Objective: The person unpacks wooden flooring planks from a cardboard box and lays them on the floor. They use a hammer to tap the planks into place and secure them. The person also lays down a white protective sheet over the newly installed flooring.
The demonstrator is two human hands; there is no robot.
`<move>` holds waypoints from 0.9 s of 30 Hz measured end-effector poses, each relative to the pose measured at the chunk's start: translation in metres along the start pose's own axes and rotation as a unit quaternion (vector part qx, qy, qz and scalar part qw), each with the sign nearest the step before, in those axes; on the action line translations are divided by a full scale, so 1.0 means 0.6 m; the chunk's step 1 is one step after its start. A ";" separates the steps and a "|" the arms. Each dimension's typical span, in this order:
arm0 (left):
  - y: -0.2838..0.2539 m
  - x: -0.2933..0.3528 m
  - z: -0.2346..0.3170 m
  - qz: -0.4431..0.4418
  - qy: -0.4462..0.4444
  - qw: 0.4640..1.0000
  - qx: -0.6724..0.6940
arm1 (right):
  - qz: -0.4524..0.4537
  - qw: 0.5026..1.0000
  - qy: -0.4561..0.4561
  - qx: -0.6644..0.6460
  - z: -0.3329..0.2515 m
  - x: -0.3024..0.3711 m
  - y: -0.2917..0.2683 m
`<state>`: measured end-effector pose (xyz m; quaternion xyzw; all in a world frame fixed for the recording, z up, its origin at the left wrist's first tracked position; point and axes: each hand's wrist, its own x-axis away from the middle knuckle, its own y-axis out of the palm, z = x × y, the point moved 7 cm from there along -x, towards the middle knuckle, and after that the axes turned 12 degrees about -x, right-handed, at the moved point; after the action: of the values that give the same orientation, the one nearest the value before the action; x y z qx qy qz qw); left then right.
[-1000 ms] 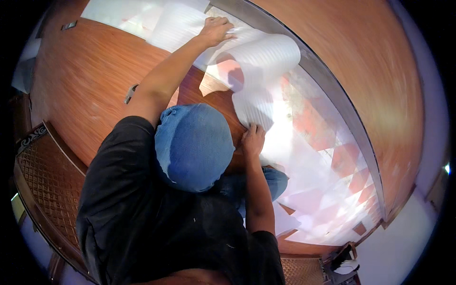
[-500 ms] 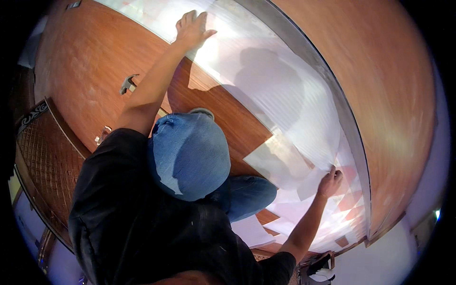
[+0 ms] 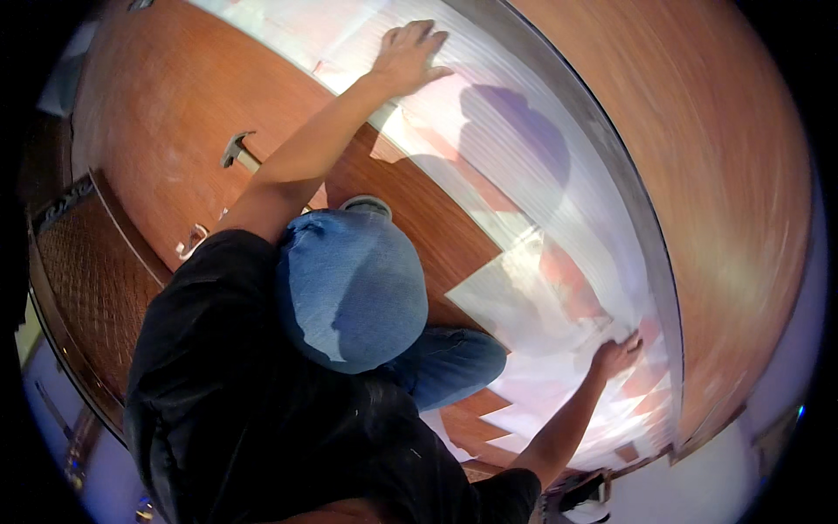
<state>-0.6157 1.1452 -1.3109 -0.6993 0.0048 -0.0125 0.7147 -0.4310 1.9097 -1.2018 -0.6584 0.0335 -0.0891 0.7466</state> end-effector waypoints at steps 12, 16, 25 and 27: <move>0.006 0.012 0.014 0.061 0.058 0.996 -0.041 | -0.120 0.984 0.030 -0.129 -0.239 -0.033 0.134; 0.021 0.016 0.016 0.072 0.053 0.996 -0.032 | -0.013 0.964 0.208 -0.165 -0.136 0.008 0.142; 0.050 0.016 0.036 0.078 0.065 0.995 -0.021 | 0.352 0.383 0.467 -0.715 0.128 0.043 0.216; 0.036 0.023 0.014 0.083 0.061 0.994 -0.036 | 0.336 0.465 0.335 -0.747 0.090 -0.050 0.146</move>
<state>-0.6012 1.1535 -1.3323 -0.7194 0.1068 0.0039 0.6863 -0.4434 1.9780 -1.2831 -0.8232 0.5533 0.0144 -0.1260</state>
